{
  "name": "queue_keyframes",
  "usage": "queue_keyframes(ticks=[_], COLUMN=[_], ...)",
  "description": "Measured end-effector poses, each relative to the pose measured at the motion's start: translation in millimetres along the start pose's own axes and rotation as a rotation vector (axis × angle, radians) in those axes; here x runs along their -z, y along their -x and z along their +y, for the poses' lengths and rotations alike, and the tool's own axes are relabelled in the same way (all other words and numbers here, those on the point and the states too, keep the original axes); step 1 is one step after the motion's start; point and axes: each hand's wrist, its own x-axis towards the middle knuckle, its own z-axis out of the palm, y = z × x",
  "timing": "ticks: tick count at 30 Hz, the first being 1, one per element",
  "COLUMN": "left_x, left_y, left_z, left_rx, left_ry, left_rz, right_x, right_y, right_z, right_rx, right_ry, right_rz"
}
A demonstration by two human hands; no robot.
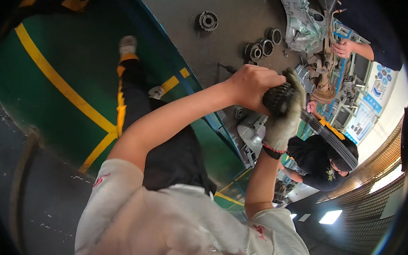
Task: Manual assembly of gear components onto a transmission shaft.
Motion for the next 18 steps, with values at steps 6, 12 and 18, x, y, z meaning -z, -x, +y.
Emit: queue_keyframes(ticks=[6, 12, 18], left_x=[2, -20, -32], left_y=[11, 23, 34], left_z=[5, 0, -2], left_rx=[0.0, -0.051, -0.075], left_ry=[0.045, 0.102, 0.069], left_rz=[-0.075, -0.039, -0.082], right_x=[3, -13, 1], right_y=[13, 31, 46], right_z=[20, 13, 17], right_rx=[0.196, 0.169, 0.09], right_ry=[-0.093, -0.079, -0.121], right_rz=[0.008, 0.524, 0.622])
